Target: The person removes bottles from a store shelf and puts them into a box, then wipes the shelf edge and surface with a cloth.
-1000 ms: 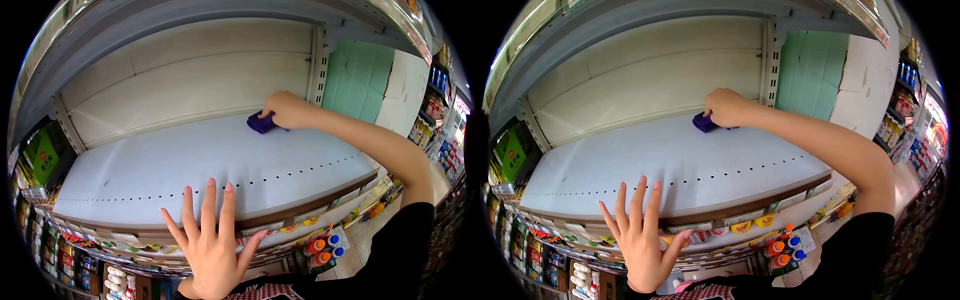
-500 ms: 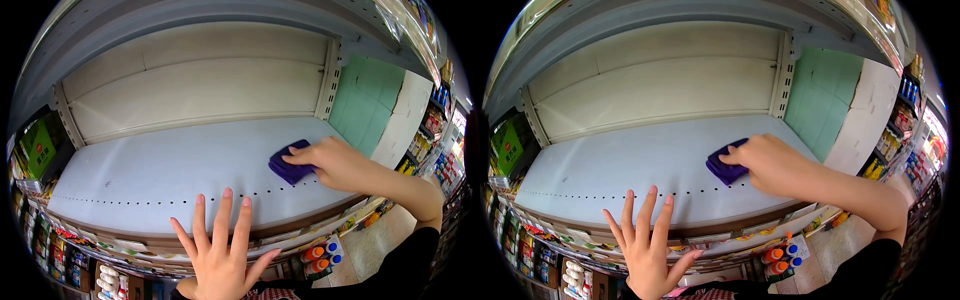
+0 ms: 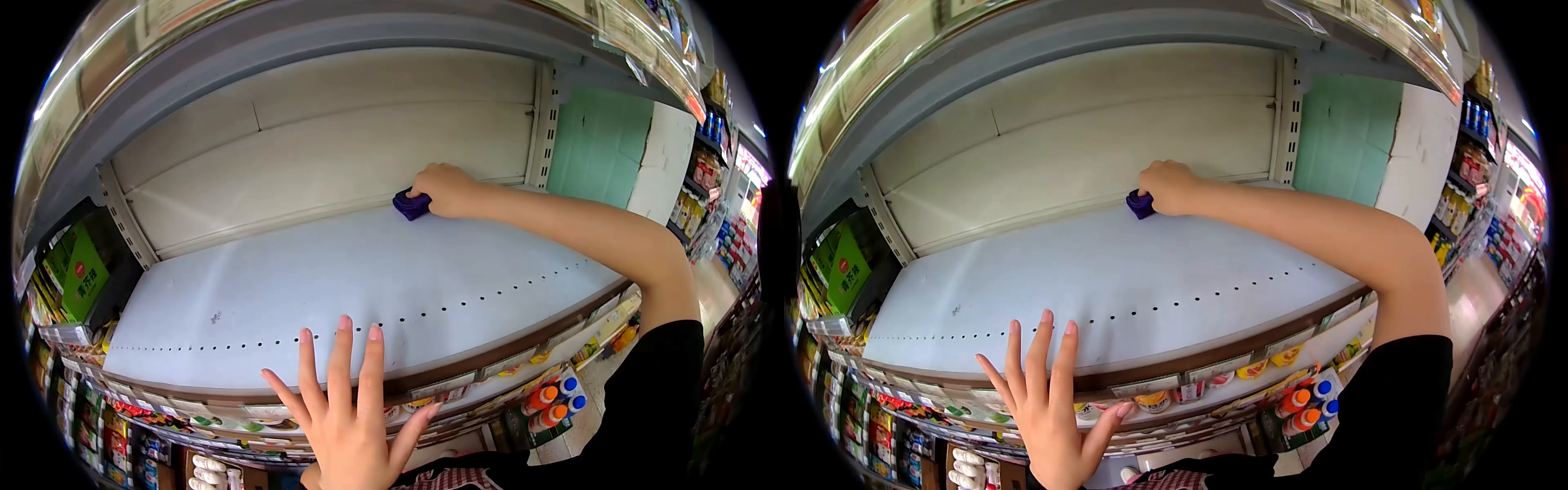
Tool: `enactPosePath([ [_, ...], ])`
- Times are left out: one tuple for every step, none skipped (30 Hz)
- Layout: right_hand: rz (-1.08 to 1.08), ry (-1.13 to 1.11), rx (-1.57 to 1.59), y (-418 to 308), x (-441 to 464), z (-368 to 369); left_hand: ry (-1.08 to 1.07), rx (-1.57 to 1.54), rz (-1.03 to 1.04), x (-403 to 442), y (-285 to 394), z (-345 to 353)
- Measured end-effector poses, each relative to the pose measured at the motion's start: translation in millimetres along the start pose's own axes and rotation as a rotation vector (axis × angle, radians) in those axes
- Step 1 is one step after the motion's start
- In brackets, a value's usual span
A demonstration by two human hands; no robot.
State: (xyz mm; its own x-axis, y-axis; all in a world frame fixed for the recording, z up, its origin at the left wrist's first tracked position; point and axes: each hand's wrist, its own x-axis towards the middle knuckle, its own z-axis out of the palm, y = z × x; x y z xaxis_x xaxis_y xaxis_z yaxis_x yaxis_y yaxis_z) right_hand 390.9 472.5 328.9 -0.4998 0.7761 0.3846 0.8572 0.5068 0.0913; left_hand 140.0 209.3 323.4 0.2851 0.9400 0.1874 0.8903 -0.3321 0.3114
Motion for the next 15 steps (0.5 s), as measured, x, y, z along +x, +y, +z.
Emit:
enactPosePath([
  [-0.028,0.043,-0.006,-8,-3,-6,-0.004,-0.001,0.007,-2,-4,-2],
  [0.004,-0.086,0.012,-16,-9,-13,-0.008,-0.01,0.019,-2,-8,-4],
  [0.034,-0.213,0.027,-40,-20,-35,-0.008,-0.019,0.031,-3,-13,-6],
  [0.022,-0.256,0.027,-60,-31,-48,-0.007,-0.026,0.04,-4,-19,-8],
  [0.01,-0.298,0.028,-80,-46,-60,-0.007,-0.032,0.049,-5,-24,-10],
  [-0.051,-0.282,0.044,-99,-62,-71,-0.006,-0.037,0.058,-5,-30,-12],
  [-0.113,-0.265,0.058,-117,-77,-83,-0.003,-0.044,0.067,-5,-37,-14],
  [-0.111,-0.324,0.062,-138,-87,-98,0.0,-0.049,0.077,-5,-43,-16],
  [-0.11,-0.384,0.066,-154,-94,-109,0.003,-0.054,0.086,-4,-49,-17],
  [-0.116,-0.403,0.05,-164,-97,-114,0.002,-0.061,0.094,-4,-54,-19],
  [-0.123,-0.426,0.038,-170,-98,-115,-0.002,-0.068,0.098,-4,-59,-19],
  [-0.126,-0.4,0.035,-168,-95,-110,-0.01,-0.074,0.101,-6,-64,-21],
  [-0.134,-0.331,0.029,-166,-88,-101,0.009,-0.077,0.11,-7,-68,-21],
  [-0.141,-0.262,0.02,-160,-80,-89,-0.005,-0.057,0.104,-7,-72,-23],
  [-0.148,-0.192,0.014,-152,-72,-75,0.002,-0.051,0.099,-8,-75,-23],
])
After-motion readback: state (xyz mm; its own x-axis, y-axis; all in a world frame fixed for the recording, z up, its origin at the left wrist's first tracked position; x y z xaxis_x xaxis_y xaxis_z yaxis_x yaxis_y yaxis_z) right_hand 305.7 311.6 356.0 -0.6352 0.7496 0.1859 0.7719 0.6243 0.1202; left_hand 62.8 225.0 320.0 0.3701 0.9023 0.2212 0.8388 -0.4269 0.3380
